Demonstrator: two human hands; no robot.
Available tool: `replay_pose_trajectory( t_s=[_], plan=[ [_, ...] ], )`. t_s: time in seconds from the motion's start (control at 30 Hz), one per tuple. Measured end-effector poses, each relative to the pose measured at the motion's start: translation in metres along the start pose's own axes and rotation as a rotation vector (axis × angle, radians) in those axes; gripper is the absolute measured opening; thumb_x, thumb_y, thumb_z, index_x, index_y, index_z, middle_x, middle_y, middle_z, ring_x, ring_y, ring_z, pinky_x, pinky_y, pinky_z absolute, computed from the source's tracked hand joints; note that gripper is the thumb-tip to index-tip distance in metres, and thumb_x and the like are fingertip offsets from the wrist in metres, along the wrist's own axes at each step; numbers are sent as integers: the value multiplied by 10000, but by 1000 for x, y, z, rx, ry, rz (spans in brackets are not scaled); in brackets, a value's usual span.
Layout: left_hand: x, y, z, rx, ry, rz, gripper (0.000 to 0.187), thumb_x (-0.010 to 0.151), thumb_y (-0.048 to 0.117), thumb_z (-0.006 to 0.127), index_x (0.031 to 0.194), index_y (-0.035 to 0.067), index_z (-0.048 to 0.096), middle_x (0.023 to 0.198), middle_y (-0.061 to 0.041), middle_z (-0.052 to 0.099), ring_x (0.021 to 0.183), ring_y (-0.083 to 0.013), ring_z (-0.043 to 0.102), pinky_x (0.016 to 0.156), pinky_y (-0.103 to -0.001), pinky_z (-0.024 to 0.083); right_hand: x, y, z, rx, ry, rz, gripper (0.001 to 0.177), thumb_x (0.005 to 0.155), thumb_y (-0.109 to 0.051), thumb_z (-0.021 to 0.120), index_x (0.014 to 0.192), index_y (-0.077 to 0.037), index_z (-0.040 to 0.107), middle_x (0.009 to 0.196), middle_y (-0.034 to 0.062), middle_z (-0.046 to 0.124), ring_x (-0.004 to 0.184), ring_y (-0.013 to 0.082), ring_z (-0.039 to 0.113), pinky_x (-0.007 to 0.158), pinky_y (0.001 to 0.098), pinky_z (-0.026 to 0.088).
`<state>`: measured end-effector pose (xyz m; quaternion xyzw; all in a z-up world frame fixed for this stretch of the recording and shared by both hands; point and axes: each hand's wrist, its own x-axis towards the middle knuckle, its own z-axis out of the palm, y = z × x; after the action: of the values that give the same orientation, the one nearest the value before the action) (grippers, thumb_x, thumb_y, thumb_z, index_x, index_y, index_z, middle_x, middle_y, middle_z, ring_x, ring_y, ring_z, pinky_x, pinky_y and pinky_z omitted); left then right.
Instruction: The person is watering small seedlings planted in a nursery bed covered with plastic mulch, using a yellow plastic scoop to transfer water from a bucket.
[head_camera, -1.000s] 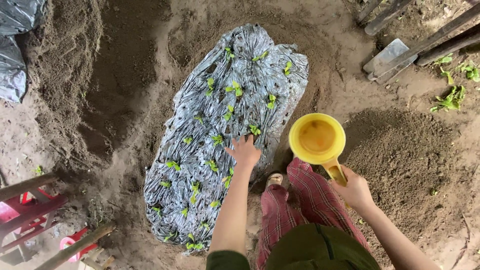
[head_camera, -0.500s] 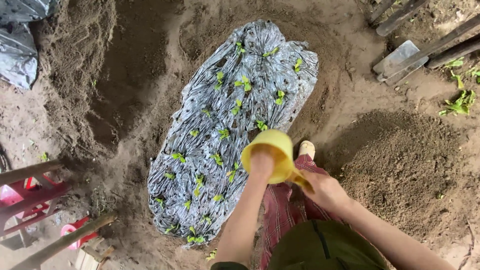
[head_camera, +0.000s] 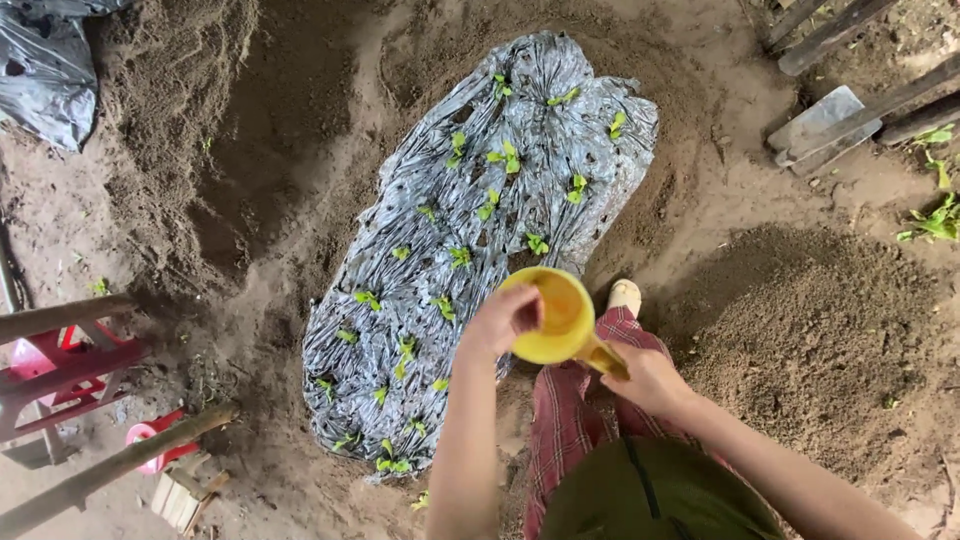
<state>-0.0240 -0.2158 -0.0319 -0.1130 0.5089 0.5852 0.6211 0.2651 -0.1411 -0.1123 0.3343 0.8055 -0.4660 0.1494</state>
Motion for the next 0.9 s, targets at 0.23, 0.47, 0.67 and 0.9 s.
replay_pose_trajectory(
  t_s=[0.23,0.47,0.67,0.9],
  plan=[
    [-12,102,18,366,215,327,172,884,229,726,895,57,722,799,-108,704,709,-177,698,714,-318,611,-30,-37,-72,76,21,217,610,836,-324,779,1392,-114,644,1136,181,781,1035,332,773,933,432,613],
    [-55,140,-11,663,512,574,413,975,93,670,1379,56,594,1402,-255,551,1397,-378,463,1105,-531,451,-22,-5,-87,62,98,316,681,823,-313,794,1438,-84,608,1163,216,759,1073,384,728,937,484,592],
    [-64,90,-99,940,873,359,428,992,166,639,1416,142,587,1486,-139,507,1497,-429,262,1156,-753,142,-23,-20,-98,83,147,319,732,773,-300,809,1434,-51,618,1242,233,726,1170,396,675,990,473,553],
    [-94,41,-15,1271,932,282,478,960,286,661,1412,142,600,1500,-138,536,1500,-470,254,1103,-798,-75,-21,-44,-93,-23,56,286,739,782,-350,793,1451,-100,603,1258,209,733,1190,377,681,1021,493,544]
  ],
)
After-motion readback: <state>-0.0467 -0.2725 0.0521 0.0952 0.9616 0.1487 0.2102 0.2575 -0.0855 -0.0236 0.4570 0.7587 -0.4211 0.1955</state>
